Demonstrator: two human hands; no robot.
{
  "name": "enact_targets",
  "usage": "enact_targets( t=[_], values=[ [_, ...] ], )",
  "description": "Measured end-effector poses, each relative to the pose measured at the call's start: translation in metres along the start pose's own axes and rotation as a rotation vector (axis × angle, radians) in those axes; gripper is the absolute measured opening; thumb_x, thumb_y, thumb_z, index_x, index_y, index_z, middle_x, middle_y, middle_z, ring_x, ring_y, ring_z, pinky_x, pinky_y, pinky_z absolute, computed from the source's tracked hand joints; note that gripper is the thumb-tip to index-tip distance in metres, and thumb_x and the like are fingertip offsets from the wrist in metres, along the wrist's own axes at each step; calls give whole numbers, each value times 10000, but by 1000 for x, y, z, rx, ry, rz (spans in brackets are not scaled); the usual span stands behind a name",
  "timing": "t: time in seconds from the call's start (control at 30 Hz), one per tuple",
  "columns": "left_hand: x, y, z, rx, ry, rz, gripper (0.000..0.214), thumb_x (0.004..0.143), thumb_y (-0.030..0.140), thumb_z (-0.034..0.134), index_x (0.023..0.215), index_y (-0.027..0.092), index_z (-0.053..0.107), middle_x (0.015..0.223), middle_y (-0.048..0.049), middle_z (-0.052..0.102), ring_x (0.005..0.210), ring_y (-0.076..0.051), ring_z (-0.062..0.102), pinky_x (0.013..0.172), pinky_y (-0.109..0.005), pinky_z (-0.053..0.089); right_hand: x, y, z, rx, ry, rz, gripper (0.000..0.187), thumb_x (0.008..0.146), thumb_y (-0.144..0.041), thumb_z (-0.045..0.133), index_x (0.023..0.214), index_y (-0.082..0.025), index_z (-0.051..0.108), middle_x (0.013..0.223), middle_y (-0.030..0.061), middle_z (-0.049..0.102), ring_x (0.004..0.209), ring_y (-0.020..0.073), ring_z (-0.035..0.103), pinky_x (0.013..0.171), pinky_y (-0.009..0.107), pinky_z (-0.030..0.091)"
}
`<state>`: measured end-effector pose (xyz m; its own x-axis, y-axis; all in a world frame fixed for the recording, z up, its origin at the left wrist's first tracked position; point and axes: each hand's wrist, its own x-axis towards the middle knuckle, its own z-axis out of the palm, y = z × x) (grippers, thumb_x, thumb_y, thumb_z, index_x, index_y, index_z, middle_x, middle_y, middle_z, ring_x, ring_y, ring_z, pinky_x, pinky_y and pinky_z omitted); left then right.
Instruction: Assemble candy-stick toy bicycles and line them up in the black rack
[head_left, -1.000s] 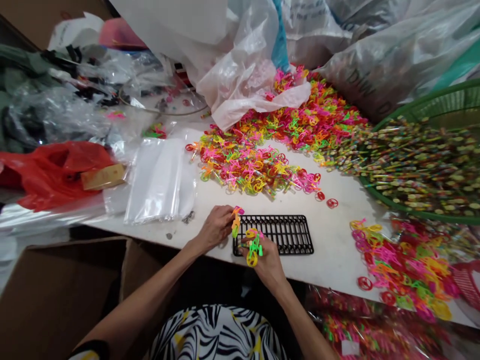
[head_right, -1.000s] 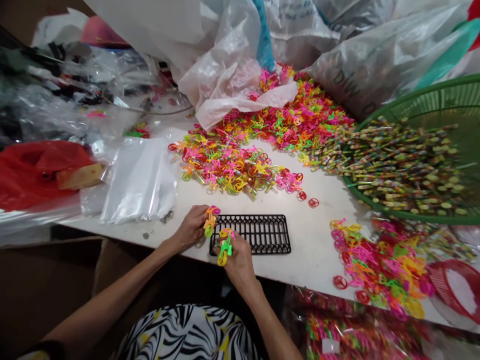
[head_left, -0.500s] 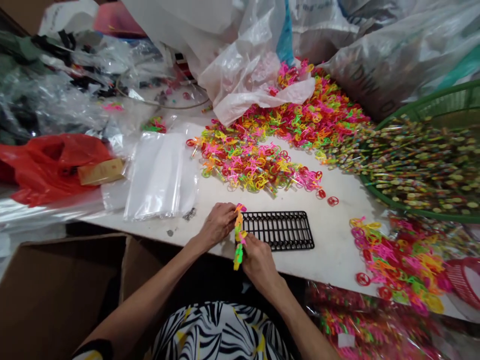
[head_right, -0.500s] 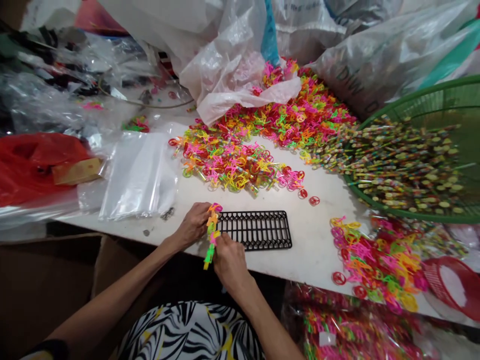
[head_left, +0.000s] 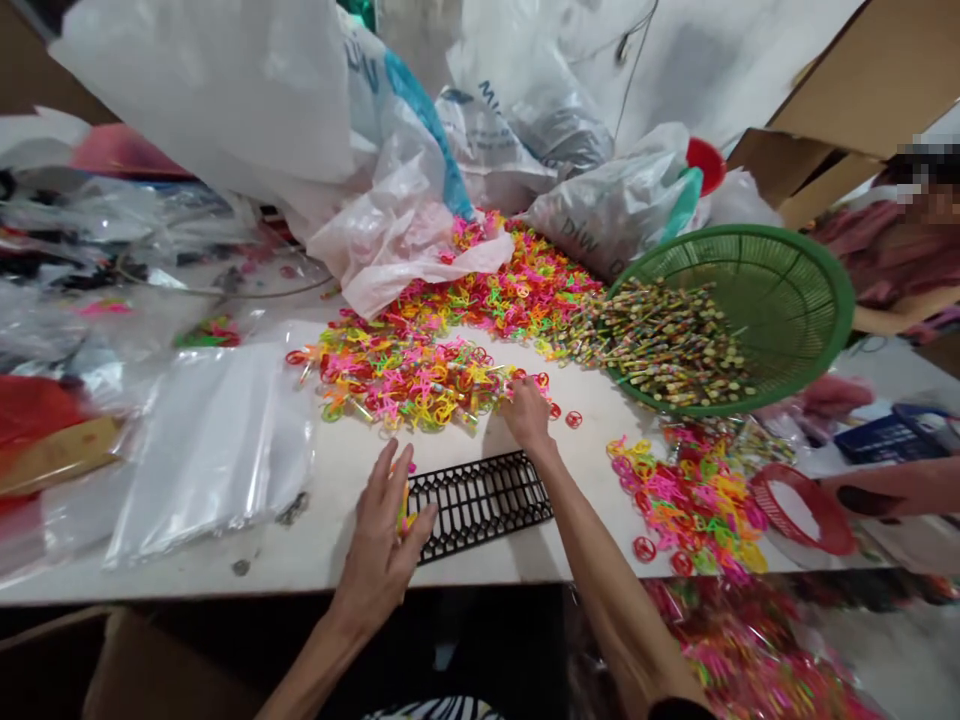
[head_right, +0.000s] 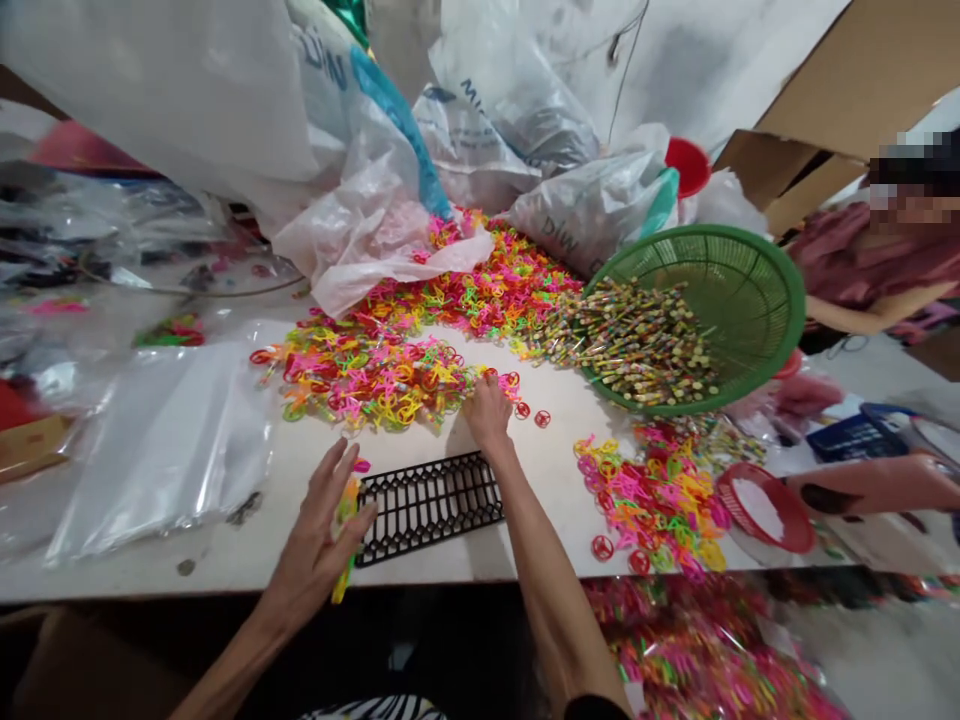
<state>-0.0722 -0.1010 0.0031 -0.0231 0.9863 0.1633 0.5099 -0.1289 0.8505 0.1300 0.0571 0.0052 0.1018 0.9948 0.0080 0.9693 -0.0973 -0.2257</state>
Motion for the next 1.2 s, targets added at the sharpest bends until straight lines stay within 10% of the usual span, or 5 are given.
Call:
enact_targets(
  t=[0.3, 0.5, 0.87, 1.2],
  values=[
    [9, -11, 10, -61, -118, 18, 495, 902, 296, 362, 1379, 349, 240, 1507, 17, 60, 1370, -197, 100, 1109, -434, 154, -24, 38, -12, -121, -62, 5, 190, 831, -188, 432, 890, -168, 612, 980, 93, 615, 865, 197, 597, 682, 268, 401],
    [11, -6, 9, -101, -121, -14, 487, 902, 354, 372, 1373, 367, 247, 1504, 53, 81, 1371, -161, 90, 1118, -382, 137, -68, 67, -3, 438, -62, 42, 127, 761, -258, 516, 760, -162, 599, 762, 37, 642, 703, 153, 585, 640, 246, 413],
    [12, 3, 6, -168, -94, -120, 474, 913, 365, 347, 1377, 303, 274, 1499, 50, 137, 1364, -125, 113, 1125, -310, 92, -101, 7, 22, 1170, -391, 41, 193, 560, -235, 669, 712, -155, 581, 602, -50, 530, 539, 94, 450, 513, 208, 360],
    [11, 2, 5, -266, -66, -192, 463, 910, 366, 352, 1367, 308, 299, 1493, 66, 159, 1362, -129, 128, 1125, -304, 113, -109, -46, 50, 1153, -356, -70, 114, 697, -219, 552, 803, -180, 540, 623, -42, 557, 541, 112, 530, 538, 218, 428]
  ],
)
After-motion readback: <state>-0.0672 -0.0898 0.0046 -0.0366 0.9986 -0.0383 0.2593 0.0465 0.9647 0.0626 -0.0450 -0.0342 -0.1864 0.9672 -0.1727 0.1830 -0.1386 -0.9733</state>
